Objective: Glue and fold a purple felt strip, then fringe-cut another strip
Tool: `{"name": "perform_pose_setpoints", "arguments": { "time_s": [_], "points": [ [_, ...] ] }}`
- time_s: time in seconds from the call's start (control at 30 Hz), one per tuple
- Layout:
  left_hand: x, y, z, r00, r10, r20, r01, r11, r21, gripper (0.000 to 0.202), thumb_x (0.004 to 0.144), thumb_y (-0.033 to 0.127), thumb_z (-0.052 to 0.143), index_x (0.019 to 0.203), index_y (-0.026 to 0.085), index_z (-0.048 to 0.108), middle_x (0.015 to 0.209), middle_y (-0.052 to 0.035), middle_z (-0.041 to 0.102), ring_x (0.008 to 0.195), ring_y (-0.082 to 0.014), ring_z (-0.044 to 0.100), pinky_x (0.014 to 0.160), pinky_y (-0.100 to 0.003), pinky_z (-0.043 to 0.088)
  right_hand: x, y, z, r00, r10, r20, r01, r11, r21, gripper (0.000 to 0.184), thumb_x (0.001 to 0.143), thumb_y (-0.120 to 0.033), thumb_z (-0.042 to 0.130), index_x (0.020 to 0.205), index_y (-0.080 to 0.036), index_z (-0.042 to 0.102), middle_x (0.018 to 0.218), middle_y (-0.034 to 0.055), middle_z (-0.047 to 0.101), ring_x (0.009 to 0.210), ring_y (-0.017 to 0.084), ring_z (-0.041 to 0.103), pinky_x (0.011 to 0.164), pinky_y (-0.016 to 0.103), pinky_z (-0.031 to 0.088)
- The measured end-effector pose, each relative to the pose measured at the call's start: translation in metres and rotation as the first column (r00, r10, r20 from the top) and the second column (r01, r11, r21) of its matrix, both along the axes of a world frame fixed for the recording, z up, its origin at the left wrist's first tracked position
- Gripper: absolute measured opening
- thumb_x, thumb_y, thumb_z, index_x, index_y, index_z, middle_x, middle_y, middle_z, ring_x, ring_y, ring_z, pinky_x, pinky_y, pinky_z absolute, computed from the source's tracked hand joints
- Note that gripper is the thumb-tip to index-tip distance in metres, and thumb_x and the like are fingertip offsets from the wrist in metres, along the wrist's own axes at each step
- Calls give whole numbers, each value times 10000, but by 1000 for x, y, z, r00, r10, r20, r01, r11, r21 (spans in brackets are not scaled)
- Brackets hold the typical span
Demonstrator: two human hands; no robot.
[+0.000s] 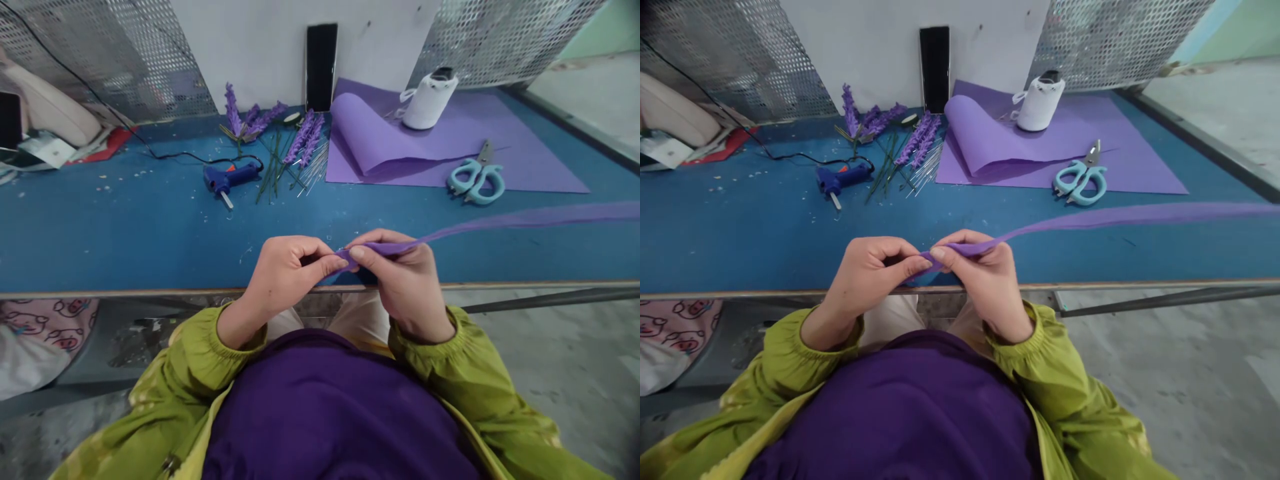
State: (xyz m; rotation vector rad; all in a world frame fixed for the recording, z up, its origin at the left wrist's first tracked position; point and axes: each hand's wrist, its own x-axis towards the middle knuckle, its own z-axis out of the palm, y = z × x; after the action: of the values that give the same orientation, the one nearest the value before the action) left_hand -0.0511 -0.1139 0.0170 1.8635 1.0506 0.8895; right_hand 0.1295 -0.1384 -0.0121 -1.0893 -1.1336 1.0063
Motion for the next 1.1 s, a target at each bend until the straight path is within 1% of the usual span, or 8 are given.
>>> {"name": "perform_pose_setpoints", "arguments": {
  "time_s": [0.2, 0.3, 0.4, 0.63, 0.8, 0.9, 1.03, 1.1],
  "points": [
    [-5, 0, 3, 998, 21, -57, -25, 996, -82, 271, 799, 404, 761, 676, 162, 743, 518, 36, 571, 495, -74, 420, 470, -208, 304, 8, 3, 3, 973, -198, -117, 209, 973, 98, 46, 784, -248, 775, 752, -220, 759, 647, -17, 659, 565, 101, 571, 543, 246, 470],
    [-4, 1, 2, 999, 36, -36, -38, 998, -52, 260, 814, 390, 746, 688, 162, 744, 513, 41, 546, 491, -70, 396, 466, -209, 287, 6, 3, 2, 994, -92, -53, 94, 995, 44, 76, 768, -276, 792, 826, -231, 773, 724, -12, 699, 578, 104, 600, 546, 246, 487],
    [0, 2, -1, 1000, -3, -22, 2, 999, -46, 231, 829, 374, 733, 724, 170, 764, 532, 41, 568, 498, -68, 395, 474, -208, 290, -1, 1, 0, 999, 34, 5, -34, 999, 11, 79, 741, -255, 813, 795, -227, 762, 695, -22, 691, 590, 100, 602, 551, 231, 485],
    [-19, 4, -2, 995, 10, -102, -22, 993, -117, 225, 800, 379, 762, 712, 172, 753, 547, 35, 602, 509, -73, 451, 487, -203, 319, 10, 2, 2, 973, -175, -147, 192, 976, 107, 54, 743, -193, 785, 727, -221, 742, 636, -22, 634, 560, 111, 568, 530, 263, 452],
    [-30, 6, -6, 997, 70, -17, -72, 989, -130, 200, 786, 373, 770, 770, 175, 750, 599, 25, 627, 528, -75, 477, 494, -195, 347, 15, 6, 2, 965, -214, -154, 230, 968, 99, 51, 758, -220, 772, 732, -235, 730, 624, -23, 614, 560, 126, 562, 522, 283, 450],
    [-27, 4, -9, 995, 90, 43, -82, 984, -155, 190, 806, 353, 745, 767, 168, 723, 597, 21, 633, 496, -69, 467, 466, -192, 345, 15, 6, 0, 959, -240, -154, 259, 959, 118, 54, 770, -241, 773, 747, -242, 724, 626, -24, 611, 572, 129, 563, 532, 285, 449],
    [-20, 0, -12, 974, 209, 91, -201, 975, -90, 157, 809, 284, 731, 712, 170, 682, 595, 18, 650, 471, -63, 473, 456, -192, 365, 16, 5, -2, 958, -248, -143, 265, 958, 113, 54, 781, -243, 771, 774, -233, 719, 650, -25, 619, 595, 130, 575, 555, 287, 454],
    [-17, -1, -14, 959, 239, 154, -222, 968, -115, 147, 809, 280, 732, 717, 175, 686, 602, 20, 655, 487, -67, 512, 480, -190, 408, 16, 4, -3, 955, -255, -150, 274, 955, 118, 45, 789, -236, 764, 784, -227, 720, 652, -23, 627, 596, 130, 580, 561, 287, 453]
  ]
}}
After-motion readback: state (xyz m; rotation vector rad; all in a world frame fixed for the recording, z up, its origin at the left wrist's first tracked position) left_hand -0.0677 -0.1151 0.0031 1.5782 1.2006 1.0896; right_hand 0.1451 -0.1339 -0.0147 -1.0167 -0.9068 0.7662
